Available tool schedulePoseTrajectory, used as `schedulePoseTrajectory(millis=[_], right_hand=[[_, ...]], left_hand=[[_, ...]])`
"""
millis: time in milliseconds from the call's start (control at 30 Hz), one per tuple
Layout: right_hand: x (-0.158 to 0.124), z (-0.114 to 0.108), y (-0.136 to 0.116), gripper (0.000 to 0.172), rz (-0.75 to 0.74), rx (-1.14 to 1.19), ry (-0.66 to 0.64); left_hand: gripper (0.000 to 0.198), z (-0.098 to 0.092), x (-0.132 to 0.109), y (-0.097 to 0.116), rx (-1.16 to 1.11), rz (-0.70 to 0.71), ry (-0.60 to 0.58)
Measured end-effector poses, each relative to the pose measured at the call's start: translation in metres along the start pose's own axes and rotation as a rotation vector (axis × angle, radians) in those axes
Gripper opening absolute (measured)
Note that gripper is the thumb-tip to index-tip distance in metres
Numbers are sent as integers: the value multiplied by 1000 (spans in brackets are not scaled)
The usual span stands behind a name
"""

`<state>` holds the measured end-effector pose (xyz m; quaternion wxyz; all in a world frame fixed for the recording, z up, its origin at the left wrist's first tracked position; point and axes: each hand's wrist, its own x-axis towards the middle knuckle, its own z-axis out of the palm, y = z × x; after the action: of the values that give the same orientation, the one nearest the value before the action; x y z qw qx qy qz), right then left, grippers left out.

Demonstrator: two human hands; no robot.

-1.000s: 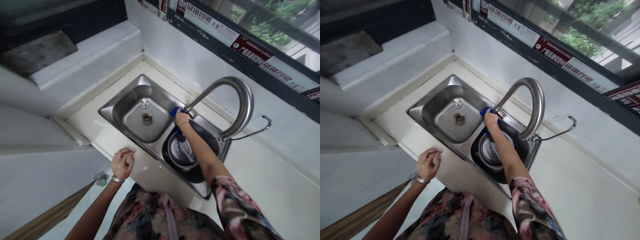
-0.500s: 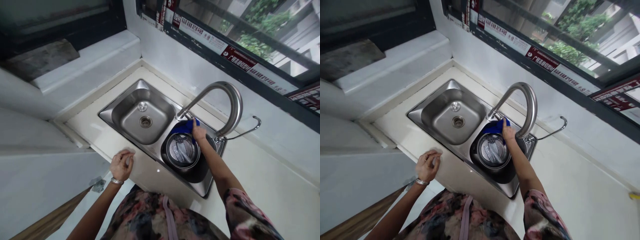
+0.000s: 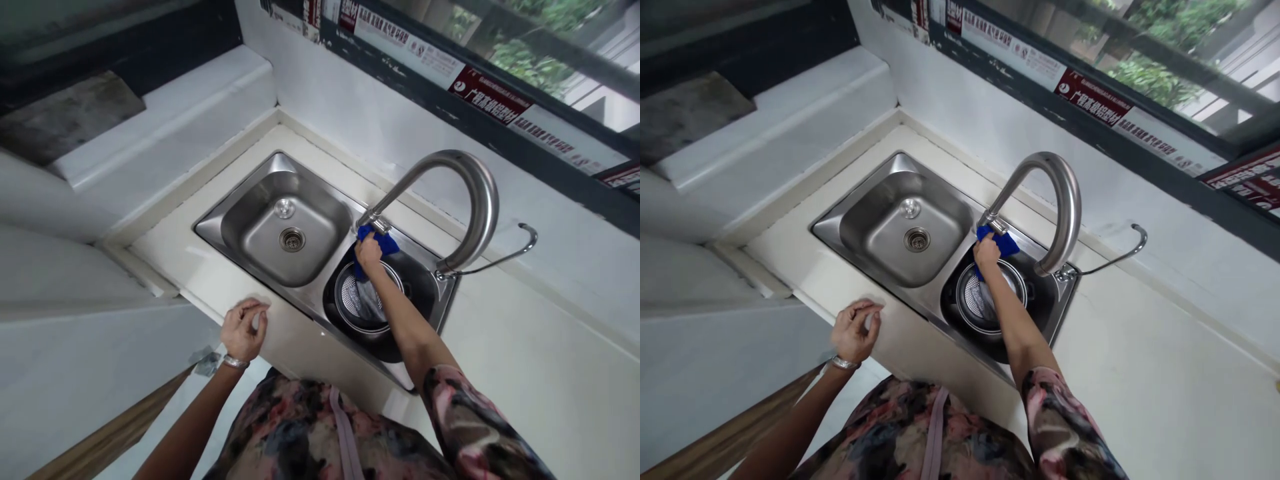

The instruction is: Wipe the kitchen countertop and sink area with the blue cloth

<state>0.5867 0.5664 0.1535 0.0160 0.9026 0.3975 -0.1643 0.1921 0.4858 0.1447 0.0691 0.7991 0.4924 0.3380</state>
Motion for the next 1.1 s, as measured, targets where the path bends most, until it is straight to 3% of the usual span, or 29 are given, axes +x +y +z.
schedulePoseTrajectory(millis=[133, 300, 667, 833, 900, 967, 1100], right_hand=[[-11, 7, -18, 70, -6, -30, -13], [-49, 17, -27, 75, -244, -172, -126], [-144, 25, -28, 80, -592, -247, -328], [-180, 20, -7, 74, -742, -192, -416], [-196, 18, 7, 72, -729, -220, -425], [-214, 17, 25, 70, -682, -185, -382], [-249, 12, 66, 66, -675, 289, -157]], left_hand=[[13, 1, 0, 0, -25, 14, 17], [13, 1, -1, 1, -28, -6, 4], [20, 10, -7, -6, -3, -34, -11], [22, 12, -6, -8, -22, -51, -28], [22, 13, -6, -9, -40, -66, -33], [22, 14, -6, -11, -70, -67, -16], [20, 20, -4, -16, -98, -51, 16]])
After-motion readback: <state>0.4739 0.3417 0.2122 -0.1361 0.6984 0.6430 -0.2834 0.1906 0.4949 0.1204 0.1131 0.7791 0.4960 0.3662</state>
